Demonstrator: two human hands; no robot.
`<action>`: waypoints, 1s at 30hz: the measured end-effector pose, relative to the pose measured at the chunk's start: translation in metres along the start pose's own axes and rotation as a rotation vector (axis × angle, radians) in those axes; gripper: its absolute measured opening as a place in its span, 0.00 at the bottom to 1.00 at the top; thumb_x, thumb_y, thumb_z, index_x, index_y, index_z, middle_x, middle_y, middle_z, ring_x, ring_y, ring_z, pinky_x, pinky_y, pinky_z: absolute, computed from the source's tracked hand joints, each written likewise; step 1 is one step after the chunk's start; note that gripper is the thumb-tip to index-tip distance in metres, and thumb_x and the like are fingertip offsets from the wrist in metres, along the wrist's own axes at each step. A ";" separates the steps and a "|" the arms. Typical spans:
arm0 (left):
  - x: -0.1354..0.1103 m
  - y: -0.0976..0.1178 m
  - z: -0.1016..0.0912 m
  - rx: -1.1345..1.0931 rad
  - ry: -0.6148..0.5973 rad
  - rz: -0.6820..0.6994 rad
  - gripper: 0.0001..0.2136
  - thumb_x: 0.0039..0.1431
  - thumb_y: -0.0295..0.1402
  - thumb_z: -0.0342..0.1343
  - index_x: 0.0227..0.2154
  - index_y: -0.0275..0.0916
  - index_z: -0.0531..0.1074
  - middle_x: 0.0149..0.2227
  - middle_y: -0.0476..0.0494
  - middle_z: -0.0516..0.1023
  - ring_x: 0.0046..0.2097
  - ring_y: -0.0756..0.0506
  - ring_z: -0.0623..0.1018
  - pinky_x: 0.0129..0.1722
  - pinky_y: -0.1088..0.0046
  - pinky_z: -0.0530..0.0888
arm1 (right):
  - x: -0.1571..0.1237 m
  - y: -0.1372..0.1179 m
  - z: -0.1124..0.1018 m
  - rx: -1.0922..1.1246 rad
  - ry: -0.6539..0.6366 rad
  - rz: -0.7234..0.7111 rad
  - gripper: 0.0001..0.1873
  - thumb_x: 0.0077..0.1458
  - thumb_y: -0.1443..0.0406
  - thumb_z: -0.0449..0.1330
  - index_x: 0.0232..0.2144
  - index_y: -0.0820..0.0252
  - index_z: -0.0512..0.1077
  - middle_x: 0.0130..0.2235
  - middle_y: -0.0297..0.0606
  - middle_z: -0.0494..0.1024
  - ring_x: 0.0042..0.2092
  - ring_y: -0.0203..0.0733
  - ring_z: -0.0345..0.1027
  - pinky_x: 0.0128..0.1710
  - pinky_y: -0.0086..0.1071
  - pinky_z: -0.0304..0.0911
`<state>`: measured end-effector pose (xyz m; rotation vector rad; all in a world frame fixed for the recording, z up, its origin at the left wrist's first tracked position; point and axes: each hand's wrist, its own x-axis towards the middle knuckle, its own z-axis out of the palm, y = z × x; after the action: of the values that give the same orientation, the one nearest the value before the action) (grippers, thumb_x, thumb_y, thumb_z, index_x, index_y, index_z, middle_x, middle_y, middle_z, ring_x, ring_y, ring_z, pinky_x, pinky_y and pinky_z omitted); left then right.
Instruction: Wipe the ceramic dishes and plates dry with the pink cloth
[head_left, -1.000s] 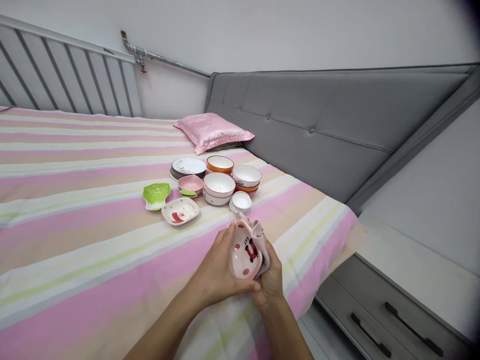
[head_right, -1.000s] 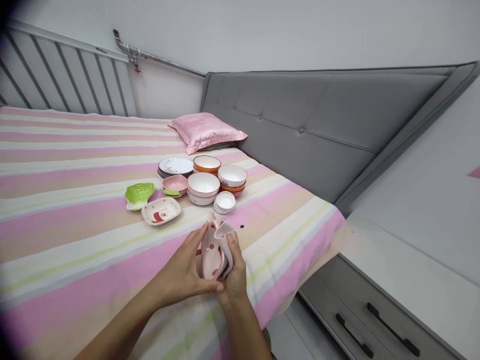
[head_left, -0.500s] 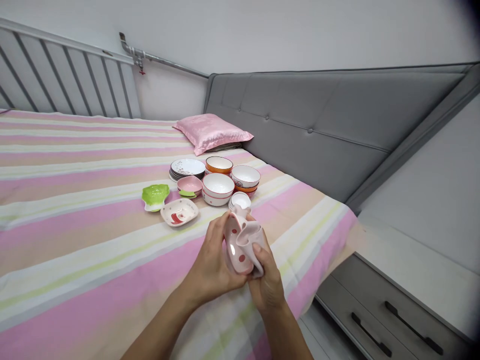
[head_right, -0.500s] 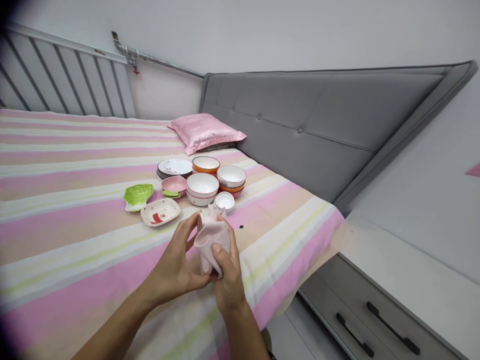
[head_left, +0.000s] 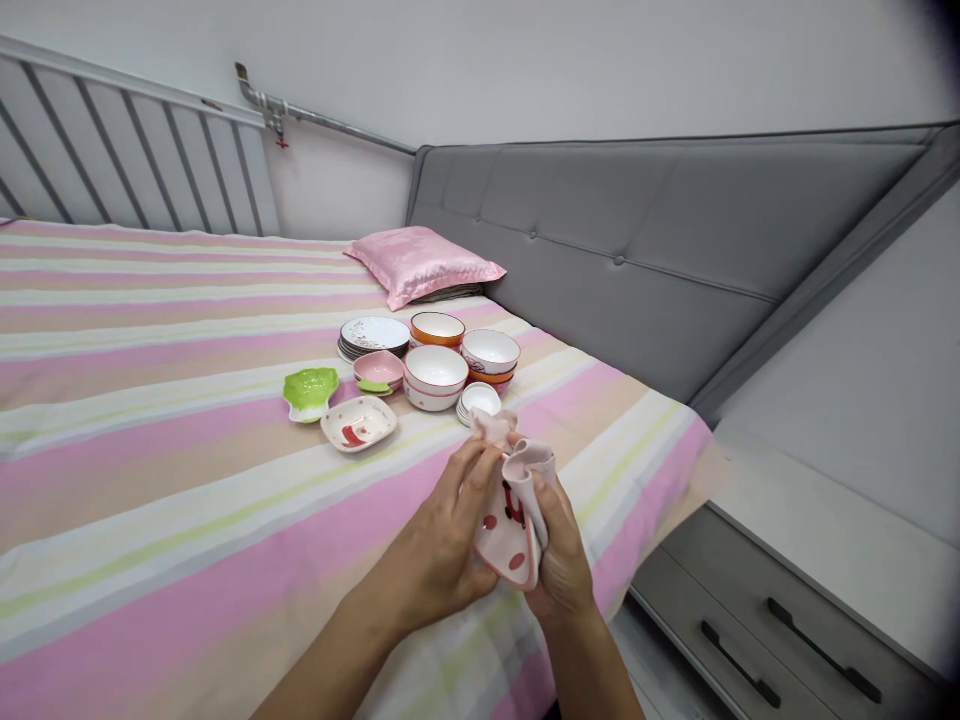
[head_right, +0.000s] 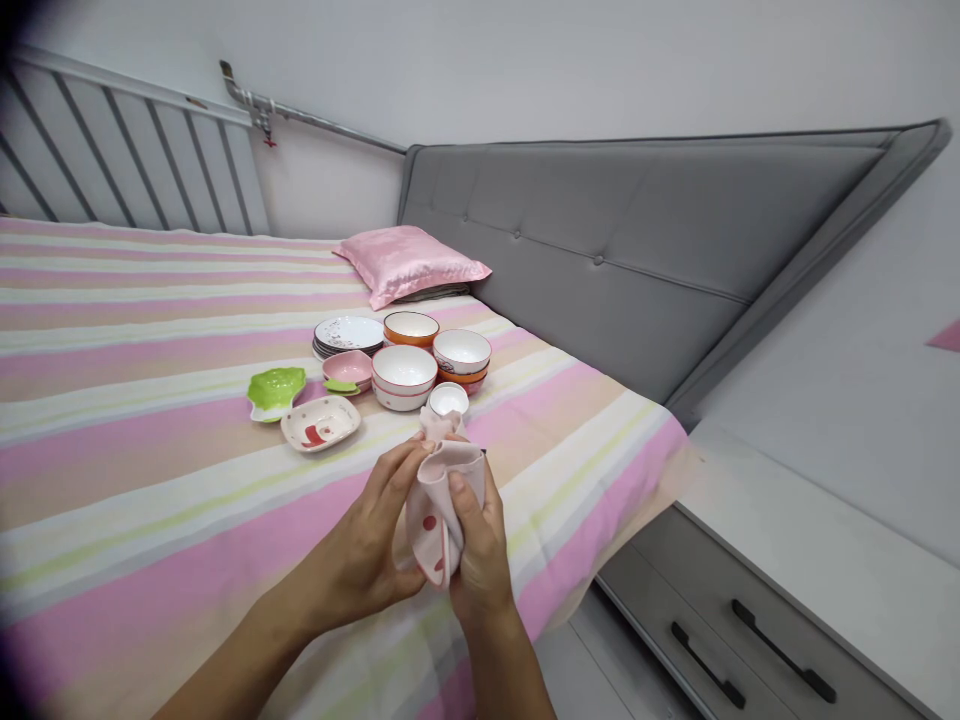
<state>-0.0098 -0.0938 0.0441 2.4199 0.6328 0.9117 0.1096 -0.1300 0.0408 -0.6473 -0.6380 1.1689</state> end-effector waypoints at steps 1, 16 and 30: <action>0.000 0.000 0.000 0.013 -0.019 0.004 0.44 0.42 0.21 0.54 0.61 0.41 0.37 0.61 0.35 0.45 0.63 0.38 0.46 0.59 0.57 0.57 | 0.000 -0.001 0.000 0.013 0.007 0.017 0.22 0.55 0.61 0.56 0.53 0.52 0.62 0.49 0.35 0.73 0.51 0.42 0.65 0.50 0.36 0.59; 0.000 0.004 0.010 0.016 -0.131 0.096 0.45 0.39 0.20 0.55 0.61 0.40 0.39 0.62 0.34 0.46 0.63 0.38 0.49 0.58 0.60 0.59 | 0.010 -0.017 -0.019 0.017 0.084 0.275 0.14 0.50 0.62 0.61 0.40 0.59 0.72 0.35 0.33 0.78 0.35 0.38 0.71 0.37 0.30 0.64; 0.001 0.012 0.014 -0.212 -0.081 0.113 0.48 0.37 0.29 0.63 0.60 0.42 0.39 0.61 0.36 0.50 0.63 0.39 0.49 0.60 0.59 0.55 | 0.014 -0.023 -0.023 0.083 0.009 0.332 0.05 0.48 0.66 0.62 0.31 0.59 0.73 0.29 0.32 0.77 0.32 0.38 0.71 0.37 0.33 0.66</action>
<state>0.0032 -0.1064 0.0422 2.3061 0.3535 0.8727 0.1444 -0.1259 0.0443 -0.7052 -0.4819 1.4915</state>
